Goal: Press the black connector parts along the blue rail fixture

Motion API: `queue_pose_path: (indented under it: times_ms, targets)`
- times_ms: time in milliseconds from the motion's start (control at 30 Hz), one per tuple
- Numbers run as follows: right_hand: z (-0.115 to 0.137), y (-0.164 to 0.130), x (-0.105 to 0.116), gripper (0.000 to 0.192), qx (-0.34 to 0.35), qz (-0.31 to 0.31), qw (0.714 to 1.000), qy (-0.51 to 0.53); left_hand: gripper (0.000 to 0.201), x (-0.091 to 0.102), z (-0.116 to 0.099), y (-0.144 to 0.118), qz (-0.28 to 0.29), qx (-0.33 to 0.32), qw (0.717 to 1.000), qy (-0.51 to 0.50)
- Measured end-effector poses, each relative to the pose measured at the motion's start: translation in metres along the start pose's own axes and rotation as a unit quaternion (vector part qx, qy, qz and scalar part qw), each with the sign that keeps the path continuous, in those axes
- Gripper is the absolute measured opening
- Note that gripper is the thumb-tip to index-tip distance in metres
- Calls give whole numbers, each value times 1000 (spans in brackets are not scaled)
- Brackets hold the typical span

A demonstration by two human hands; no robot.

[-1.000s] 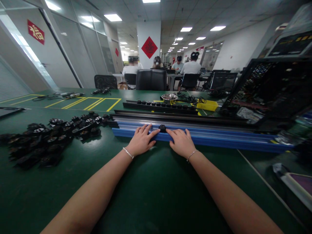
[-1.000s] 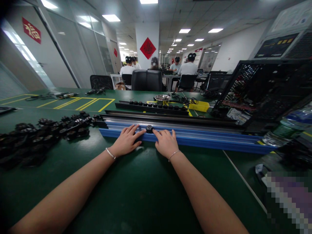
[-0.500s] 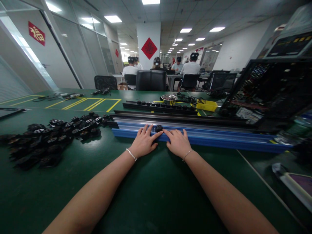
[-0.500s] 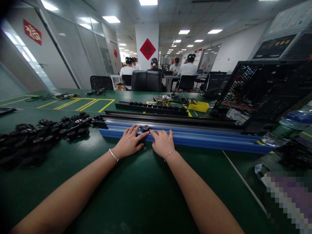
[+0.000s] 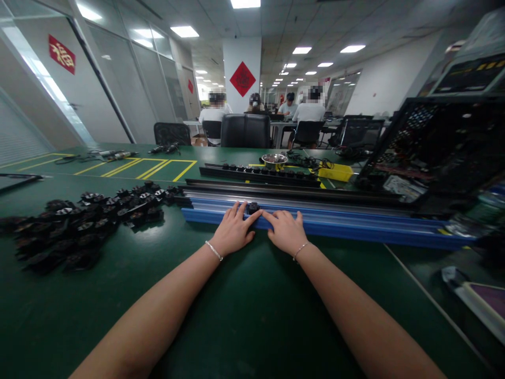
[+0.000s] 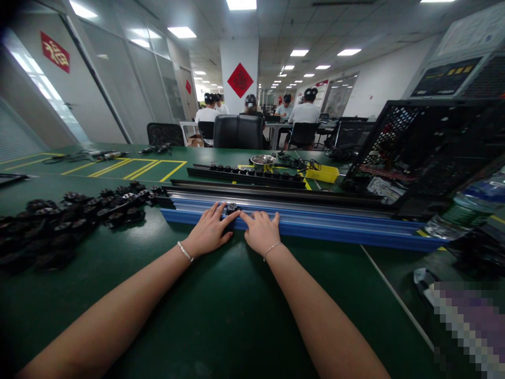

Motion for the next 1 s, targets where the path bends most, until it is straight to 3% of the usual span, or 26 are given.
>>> queue_pose_path:
  times_ms: [533, 1000]
  targets:
    - [5, -4, -2, 54, 39, -61, 997, -10, 67, -1, -2, 0, -16, 11, 999, 34]
    - [2, -4, -4, 52, 49, -70, 996, -19, 58, 5, -2, -2, -41, 20, 996, 74]
Point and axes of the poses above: each hand's wrist, its own y-axis towards the middle knuckle, its own x-axis out of the back of the hand, z = x × y, the point moved 6 cm from there along y, towards the middle knuckle, and after that the axes turned 3 degrees about y, right-handed, at the moved point
